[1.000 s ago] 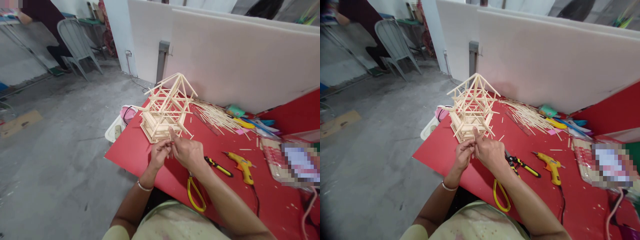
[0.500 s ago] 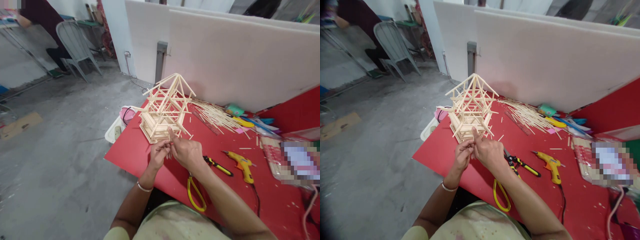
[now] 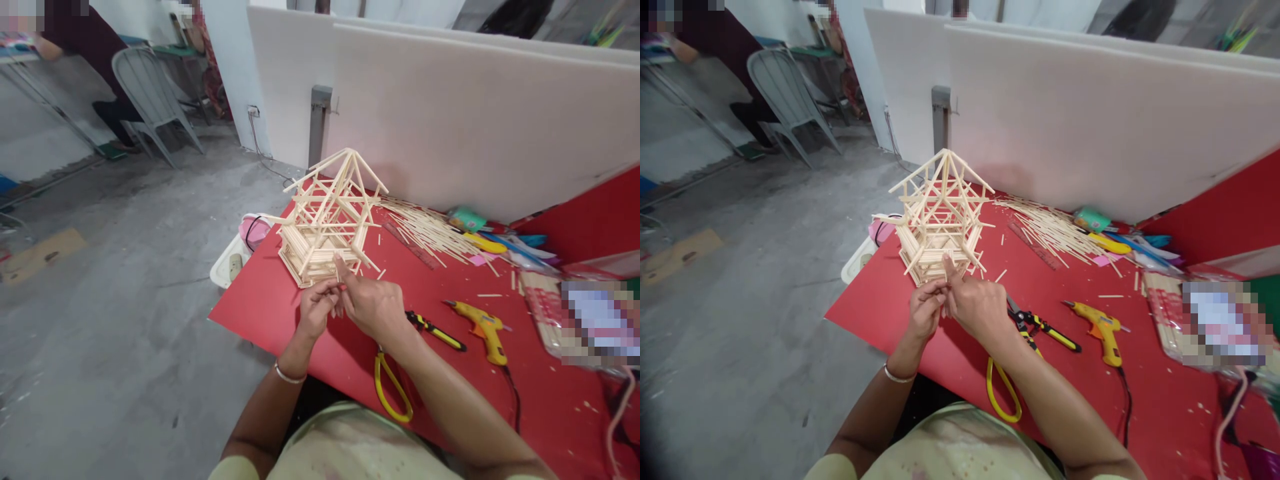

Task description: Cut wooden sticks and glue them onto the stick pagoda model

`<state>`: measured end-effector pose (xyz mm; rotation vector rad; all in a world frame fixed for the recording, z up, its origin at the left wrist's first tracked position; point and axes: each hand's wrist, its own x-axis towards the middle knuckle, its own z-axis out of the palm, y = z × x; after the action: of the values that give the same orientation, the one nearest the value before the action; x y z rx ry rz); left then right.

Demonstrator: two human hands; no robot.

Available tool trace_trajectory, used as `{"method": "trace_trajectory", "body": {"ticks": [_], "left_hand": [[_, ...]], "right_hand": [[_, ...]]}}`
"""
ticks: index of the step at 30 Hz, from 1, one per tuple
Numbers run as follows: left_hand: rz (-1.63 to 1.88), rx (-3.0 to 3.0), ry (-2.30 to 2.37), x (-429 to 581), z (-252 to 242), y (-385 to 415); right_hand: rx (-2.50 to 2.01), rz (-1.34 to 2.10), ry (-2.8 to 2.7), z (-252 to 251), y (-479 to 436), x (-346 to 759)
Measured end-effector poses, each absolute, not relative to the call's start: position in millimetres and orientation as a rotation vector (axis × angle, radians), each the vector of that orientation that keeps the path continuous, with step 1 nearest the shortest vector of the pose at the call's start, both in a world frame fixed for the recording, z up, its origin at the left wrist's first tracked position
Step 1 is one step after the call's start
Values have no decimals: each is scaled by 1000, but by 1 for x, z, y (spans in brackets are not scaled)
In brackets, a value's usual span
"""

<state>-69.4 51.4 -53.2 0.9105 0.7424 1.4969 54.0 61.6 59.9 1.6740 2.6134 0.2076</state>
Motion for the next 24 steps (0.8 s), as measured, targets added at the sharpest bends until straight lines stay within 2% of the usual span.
{"method": "trace_trajectory", "body": {"ticks": [14, 24], "left_hand": [[1537, 902, 728, -67, -52, 53], [1522, 911, 895, -63, -45, 55]], "right_hand": [[1704, 164, 2628, 64, 60, 56], [1696, 144, 2622, 62, 62, 56]]}}
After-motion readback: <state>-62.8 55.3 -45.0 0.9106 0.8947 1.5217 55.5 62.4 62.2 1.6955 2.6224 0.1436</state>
